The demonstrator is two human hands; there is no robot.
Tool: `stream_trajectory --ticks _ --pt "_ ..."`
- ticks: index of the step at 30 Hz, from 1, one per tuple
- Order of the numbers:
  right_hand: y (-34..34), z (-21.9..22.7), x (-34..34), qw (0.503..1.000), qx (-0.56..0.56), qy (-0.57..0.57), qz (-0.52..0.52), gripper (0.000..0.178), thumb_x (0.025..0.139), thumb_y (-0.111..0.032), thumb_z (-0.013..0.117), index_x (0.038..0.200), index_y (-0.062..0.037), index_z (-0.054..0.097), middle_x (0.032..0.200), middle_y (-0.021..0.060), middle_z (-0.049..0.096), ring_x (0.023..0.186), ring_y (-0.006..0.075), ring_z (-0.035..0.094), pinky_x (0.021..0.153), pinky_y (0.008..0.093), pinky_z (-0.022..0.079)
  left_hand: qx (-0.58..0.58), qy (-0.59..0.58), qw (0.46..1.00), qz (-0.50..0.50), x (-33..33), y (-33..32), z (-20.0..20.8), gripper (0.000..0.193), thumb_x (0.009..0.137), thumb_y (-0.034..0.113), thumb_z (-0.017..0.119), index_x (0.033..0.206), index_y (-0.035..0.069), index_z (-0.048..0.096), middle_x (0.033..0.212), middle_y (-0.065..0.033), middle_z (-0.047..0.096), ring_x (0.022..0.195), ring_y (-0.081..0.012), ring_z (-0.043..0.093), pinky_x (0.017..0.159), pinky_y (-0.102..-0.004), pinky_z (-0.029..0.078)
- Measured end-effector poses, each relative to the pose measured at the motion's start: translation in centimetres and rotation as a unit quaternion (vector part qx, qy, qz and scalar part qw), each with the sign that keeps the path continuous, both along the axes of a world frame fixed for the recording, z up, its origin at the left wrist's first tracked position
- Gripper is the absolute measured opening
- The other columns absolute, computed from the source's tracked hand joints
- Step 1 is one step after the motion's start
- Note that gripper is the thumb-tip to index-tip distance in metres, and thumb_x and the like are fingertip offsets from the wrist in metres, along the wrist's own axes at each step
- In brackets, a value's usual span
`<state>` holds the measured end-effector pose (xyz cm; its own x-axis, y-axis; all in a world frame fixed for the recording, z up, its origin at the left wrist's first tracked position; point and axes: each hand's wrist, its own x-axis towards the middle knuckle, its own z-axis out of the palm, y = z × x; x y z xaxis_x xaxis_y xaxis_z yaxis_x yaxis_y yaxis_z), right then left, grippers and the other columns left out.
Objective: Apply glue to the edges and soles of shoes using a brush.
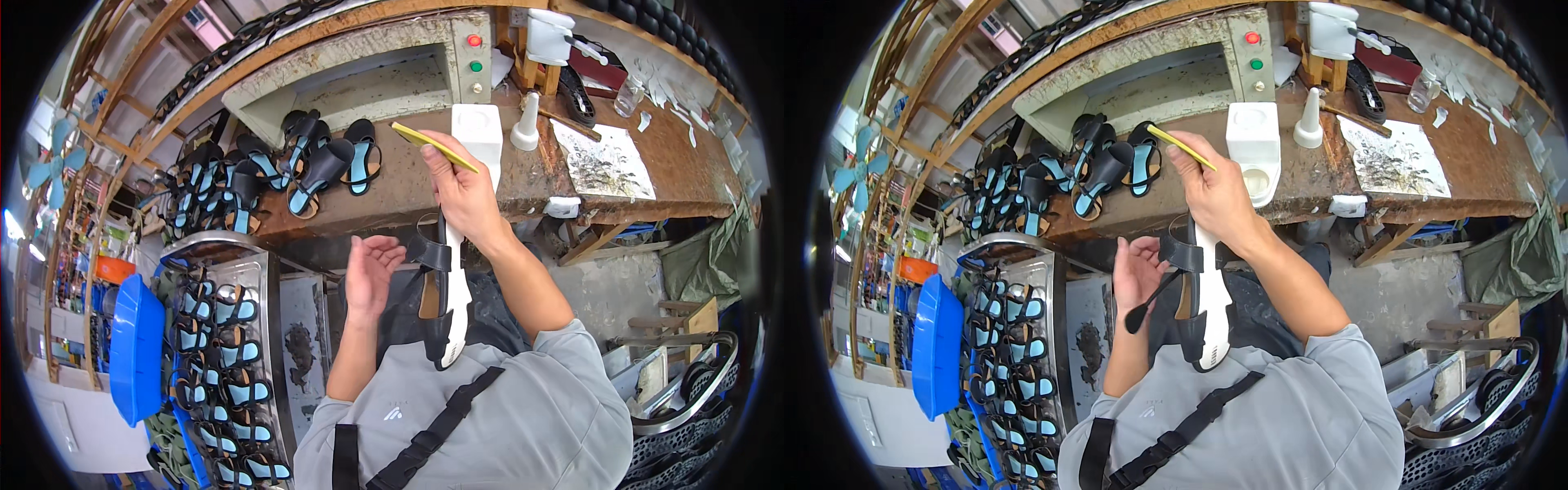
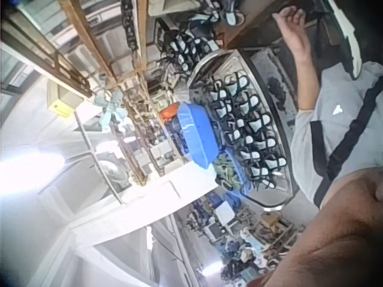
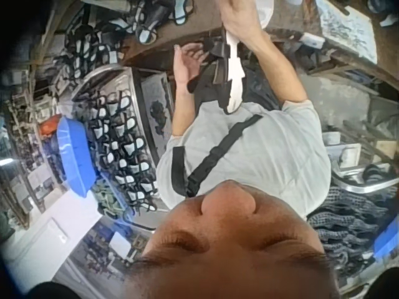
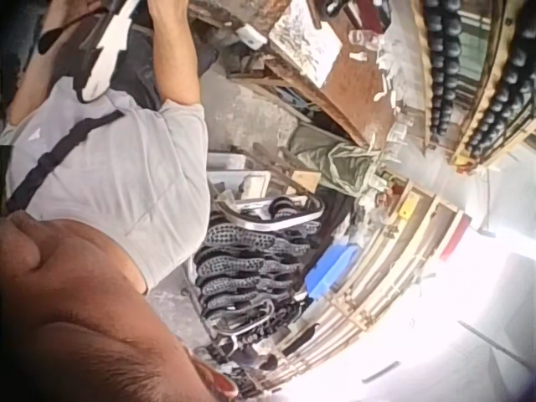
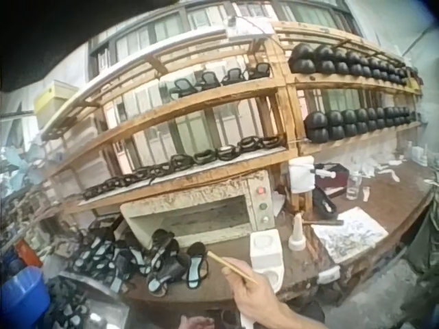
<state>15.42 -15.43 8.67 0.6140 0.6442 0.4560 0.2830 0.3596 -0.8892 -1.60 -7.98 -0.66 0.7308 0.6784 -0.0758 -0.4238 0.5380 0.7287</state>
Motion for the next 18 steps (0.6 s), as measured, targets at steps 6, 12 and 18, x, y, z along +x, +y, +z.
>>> stream_trajectory --ticks 6,12,18 --pt "1.8 -1.4 -2.4 0.989 -0.053 -0.137 -0.026 0.023 0.091 -0.016 0.051 0.111 -0.0037 0.054 0.075 0.0160 0.059 0.060 0.0197 0.053 0.059 0.0288 0.044 0.357 -0.156 0.918 0.074 -4.4 -2.0 3.3 0.042 0.089 0.038 0.047 0.102 -0.001 0.056 0.098 -0.0162 0.058 0.090 -0.0236 0.057 0.083 -0.0326 0.044" --pt "3.1 -2.9 -4.2 0.986 -0.124 -0.113 0.012 0.026 0.093 -0.018 0.050 0.114 -0.0048 0.054 0.064 -0.0018 0.045 0.056 0.0048 0.040 0.049 0.0202 0.035 0.324 0.073 0.914 -0.233 -5.3 1.5 0.0 0.041 0.094 0.027 0.036 0.097 -0.008 0.057 0.081 -0.0138 0.063 0.061 -0.0212 0.060 0.060 -0.0293 0.048" --pt "2.7 -3.7 -2.8 0.992 -0.064 0.084 0.067 0.029 0.093 -0.025 0.048 0.113 -0.0047 0.054 0.059 -0.0019 0.046 0.047 0.0051 0.042 0.043 0.0197 0.035 0.048 0.023 0.994 -0.098 -4.9 3.9 -5.4 0.040 0.096 0.029 0.032 0.088 -0.001 0.057 0.069 -0.0071 0.059 0.040 -0.0099 0.045 0.040 -0.0213 0.034"
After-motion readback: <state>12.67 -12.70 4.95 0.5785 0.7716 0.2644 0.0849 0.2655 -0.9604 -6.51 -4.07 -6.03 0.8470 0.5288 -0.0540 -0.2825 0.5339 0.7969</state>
